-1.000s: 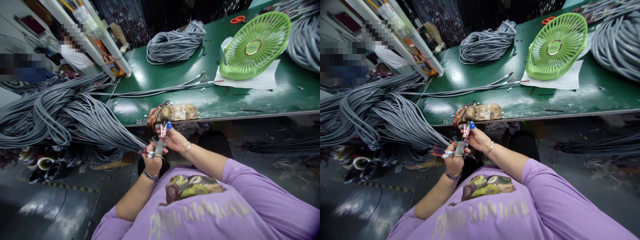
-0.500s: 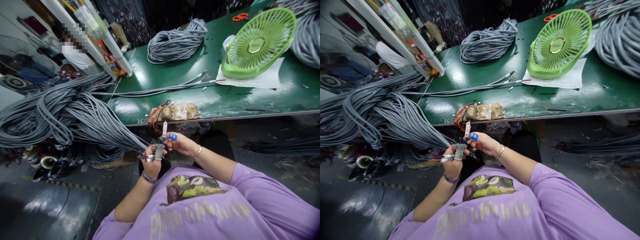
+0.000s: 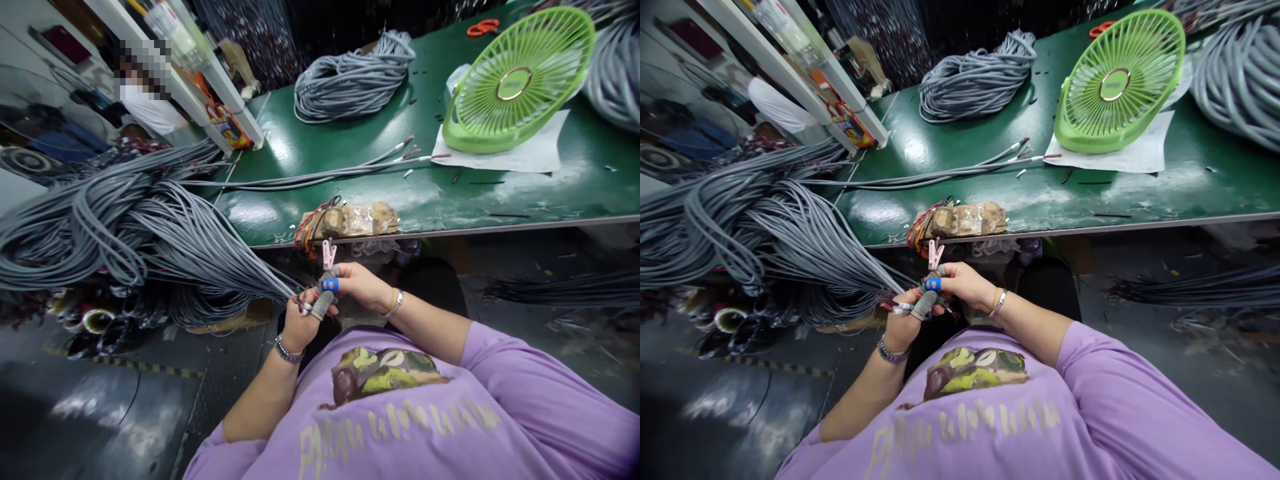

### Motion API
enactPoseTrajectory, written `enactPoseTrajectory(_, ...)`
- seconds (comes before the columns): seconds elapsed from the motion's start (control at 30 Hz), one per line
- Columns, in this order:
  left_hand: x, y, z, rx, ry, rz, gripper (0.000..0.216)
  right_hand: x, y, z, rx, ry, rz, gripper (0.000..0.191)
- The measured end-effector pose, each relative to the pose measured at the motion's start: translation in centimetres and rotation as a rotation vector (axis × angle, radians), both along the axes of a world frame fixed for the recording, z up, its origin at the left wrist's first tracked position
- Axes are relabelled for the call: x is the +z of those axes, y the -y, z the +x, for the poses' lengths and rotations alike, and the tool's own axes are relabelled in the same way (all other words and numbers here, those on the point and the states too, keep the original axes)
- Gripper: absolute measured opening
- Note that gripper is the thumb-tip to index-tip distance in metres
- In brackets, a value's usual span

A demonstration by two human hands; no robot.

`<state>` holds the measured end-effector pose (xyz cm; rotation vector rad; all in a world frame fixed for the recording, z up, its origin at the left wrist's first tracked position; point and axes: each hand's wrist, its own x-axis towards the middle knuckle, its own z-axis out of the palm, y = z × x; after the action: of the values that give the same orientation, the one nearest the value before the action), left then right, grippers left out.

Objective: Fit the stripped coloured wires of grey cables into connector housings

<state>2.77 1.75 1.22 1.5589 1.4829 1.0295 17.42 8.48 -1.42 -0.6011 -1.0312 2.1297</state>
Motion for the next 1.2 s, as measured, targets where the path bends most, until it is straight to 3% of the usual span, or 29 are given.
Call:
enactPoseTrajectory(0.27, -1.7, 0.2, 0.6, 0.314, 0.188, 0.121, 0.027, -1.8, -0.8, -0.2, -0.074, -0.109, -0.287, 0.035)
enactPoseTrajectory(0.4, -1.9, -0.1, 1.0, 0.351, 0.241, 0.163, 0.027, -1.9, -1.9, -0.2, -0.046, -0.166, -0.384, 0.041)
enactPoseTrajectory(0.5, -1.5, -0.4, 1.5, 0.336, 0.223, 0.190, 0.027, -1.3, -2.4, -0.5, -0.061, -0.143, -0.254, 0.048)
enactPoseTrajectory(0.6, -1.1, -0.7, 1.9, 0.297, 0.188, 0.208, 0.026, -1.0, -2.5, -1.0, -0.255, -0.026, -0.012, 0.050)
enactPoseTrajectory(0.7, -1.1, -1.0, 2.1, 0.260, 0.157, 0.203, 0.025, -1.2, -2.6, -1.5, -0.416, 0.057, 0.061, 0.055)
enactPoseTrajectory(0.93, -2.0, -1.4, 1.7, 0.251, 0.076, 0.240, 0.026, -0.8, -3.2, -2.3, -0.103, -0.244, -0.347, 0.055)
enactPoseTrajectory(1.2, -2.1, -1.1, 1.7, 0.246, 0.094, 0.203, 0.026, 0.0, -3.2, -3.1, -0.176, -0.331, -0.593, 0.045)
